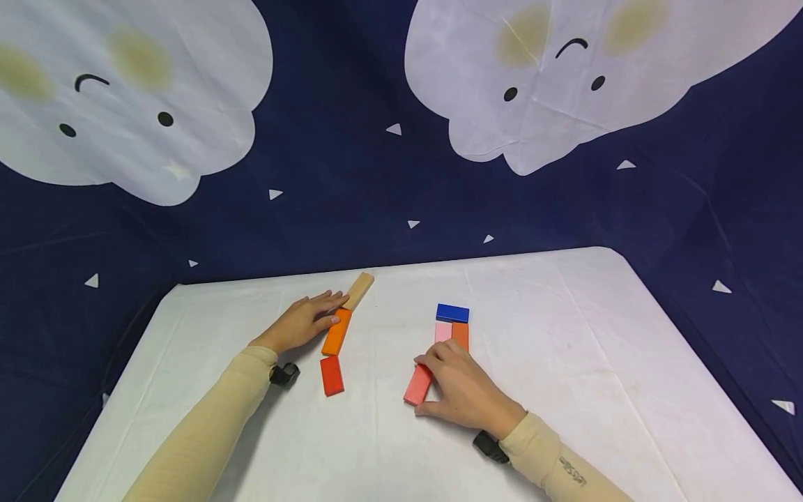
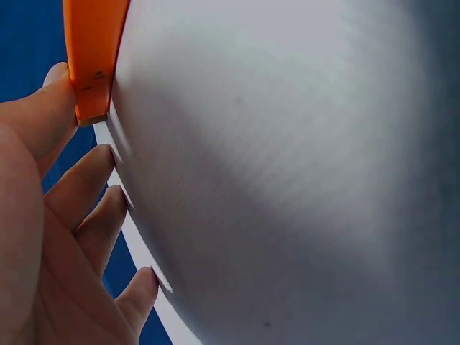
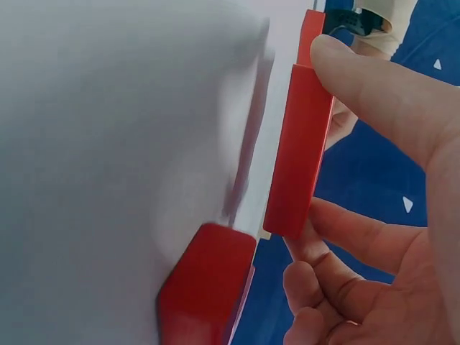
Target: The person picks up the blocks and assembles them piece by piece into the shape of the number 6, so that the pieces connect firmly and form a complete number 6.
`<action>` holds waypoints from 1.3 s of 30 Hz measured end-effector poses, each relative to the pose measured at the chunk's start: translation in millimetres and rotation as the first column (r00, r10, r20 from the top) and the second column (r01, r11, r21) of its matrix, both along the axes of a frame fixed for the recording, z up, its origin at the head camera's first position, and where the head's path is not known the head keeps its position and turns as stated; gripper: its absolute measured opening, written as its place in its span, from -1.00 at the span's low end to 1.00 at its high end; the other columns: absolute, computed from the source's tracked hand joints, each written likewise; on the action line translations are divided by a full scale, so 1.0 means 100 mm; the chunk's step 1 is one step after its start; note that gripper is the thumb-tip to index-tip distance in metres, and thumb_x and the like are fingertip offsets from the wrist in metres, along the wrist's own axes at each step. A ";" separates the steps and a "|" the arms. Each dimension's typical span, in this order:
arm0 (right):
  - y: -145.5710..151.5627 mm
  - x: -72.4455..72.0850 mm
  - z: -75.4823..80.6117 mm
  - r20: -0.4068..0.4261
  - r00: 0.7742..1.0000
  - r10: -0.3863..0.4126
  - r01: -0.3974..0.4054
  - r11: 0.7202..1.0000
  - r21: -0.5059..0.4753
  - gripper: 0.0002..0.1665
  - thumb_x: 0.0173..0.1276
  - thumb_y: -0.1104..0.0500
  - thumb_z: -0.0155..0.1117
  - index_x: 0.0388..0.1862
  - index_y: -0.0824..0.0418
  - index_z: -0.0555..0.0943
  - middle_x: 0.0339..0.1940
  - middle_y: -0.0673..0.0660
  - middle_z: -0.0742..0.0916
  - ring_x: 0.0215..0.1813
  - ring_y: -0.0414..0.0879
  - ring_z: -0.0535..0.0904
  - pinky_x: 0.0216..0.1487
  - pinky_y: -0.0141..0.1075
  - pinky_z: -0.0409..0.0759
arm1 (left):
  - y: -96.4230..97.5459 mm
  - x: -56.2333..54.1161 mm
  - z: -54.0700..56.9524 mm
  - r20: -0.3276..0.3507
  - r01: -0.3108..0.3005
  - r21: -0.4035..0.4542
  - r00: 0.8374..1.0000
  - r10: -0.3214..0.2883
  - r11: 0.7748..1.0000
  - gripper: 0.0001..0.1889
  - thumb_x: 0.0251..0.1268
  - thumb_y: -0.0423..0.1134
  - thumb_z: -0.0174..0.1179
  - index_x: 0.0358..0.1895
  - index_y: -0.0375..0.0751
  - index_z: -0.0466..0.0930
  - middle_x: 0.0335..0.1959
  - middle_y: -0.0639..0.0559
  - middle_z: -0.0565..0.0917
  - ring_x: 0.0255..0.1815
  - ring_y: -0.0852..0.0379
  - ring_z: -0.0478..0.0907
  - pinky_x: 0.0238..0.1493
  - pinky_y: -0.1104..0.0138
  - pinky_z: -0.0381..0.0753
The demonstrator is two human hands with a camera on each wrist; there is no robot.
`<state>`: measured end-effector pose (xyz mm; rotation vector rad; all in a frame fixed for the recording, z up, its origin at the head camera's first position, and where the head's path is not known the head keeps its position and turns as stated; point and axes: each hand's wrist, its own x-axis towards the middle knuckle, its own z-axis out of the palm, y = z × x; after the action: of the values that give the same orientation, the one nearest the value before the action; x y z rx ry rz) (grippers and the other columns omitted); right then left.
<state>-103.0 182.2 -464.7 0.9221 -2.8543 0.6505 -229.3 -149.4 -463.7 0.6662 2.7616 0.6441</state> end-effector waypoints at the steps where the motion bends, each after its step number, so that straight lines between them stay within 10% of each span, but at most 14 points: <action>1: -0.01 0.00 0.00 0.003 1.000 0.005 -0.005 1.000 0.002 -0.14 -0.08 -0.18 0.68 0.14 0.24 0.65 -0.03 0.00 0.62 0.09 -0.11 0.43 0.11 -0.16 0.55 | 0.00 0.00 0.00 -0.001 0.001 0.001 1.000 -0.001 1.000 -0.46 0.57 -0.03 0.04 0.53 0.00 0.31 0.53 -0.03 0.29 0.60 -0.07 0.09 0.55 -0.17 -0.07; 39: -0.56 -0.09 0.05 0.188 0.960 0.207 -0.211 0.977 0.002 -0.28 0.12 0.03 0.56 0.29 0.11 0.60 0.13 -0.04 0.59 0.23 -0.15 0.38 0.29 -0.24 0.47 | 0.00 0.00 0.01 -0.011 -0.001 -0.008 1.000 0.001 1.000 -0.46 0.57 -0.02 0.04 0.53 0.04 0.31 0.53 -0.01 0.29 0.60 -0.06 0.09 0.55 -0.14 -0.05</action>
<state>-112.3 126.2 -460.2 1.2430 -2.9554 0.7654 -229.1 -149.4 -462.8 0.6691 2.7734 0.6304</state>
